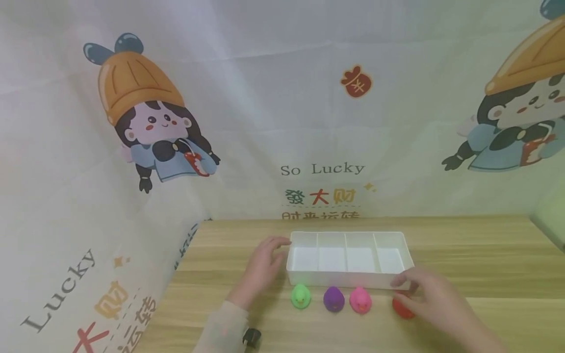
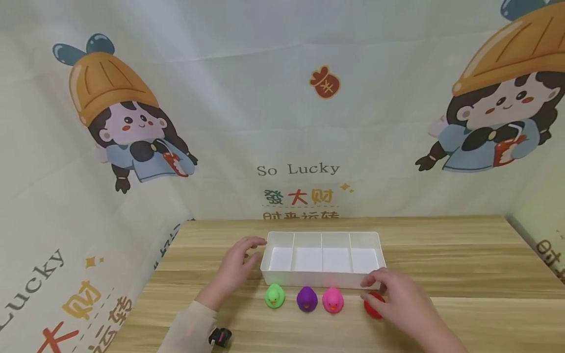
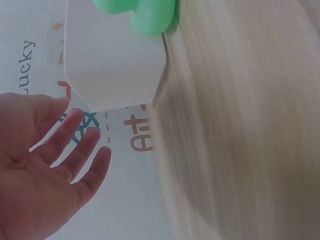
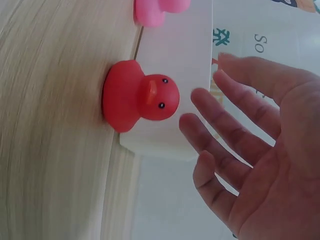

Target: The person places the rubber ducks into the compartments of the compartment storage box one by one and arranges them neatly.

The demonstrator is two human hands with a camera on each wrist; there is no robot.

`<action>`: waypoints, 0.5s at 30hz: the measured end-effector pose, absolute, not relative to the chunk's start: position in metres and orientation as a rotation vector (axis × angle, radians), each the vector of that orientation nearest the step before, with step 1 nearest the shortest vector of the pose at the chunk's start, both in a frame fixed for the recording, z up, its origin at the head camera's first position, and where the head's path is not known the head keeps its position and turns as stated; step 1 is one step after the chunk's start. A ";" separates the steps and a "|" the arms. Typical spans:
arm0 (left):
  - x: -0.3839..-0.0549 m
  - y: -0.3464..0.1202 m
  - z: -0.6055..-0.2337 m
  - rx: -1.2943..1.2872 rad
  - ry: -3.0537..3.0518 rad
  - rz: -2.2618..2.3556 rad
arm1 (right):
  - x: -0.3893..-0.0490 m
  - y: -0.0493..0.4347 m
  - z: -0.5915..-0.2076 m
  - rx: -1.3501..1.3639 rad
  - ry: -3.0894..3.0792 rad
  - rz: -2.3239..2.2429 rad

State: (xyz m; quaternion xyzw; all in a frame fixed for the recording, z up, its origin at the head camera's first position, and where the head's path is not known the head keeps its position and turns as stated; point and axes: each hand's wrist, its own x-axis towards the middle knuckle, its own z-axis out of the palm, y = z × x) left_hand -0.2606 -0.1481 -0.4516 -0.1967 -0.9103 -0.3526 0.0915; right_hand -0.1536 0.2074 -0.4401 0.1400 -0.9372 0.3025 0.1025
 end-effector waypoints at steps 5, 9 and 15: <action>-0.260 -0.149 -0.454 -0.588 -2.717 -1.088 | -0.153 0.214 -0.445 0.476 -2.818 0.895; -0.261 -0.149 -0.455 -0.609 -2.726 -1.079 | -0.155 0.219 -0.447 0.569 -2.848 0.916; -0.263 -0.148 -0.456 -0.632 -2.726 -1.080 | -0.154 0.226 -0.450 0.674 -2.847 0.914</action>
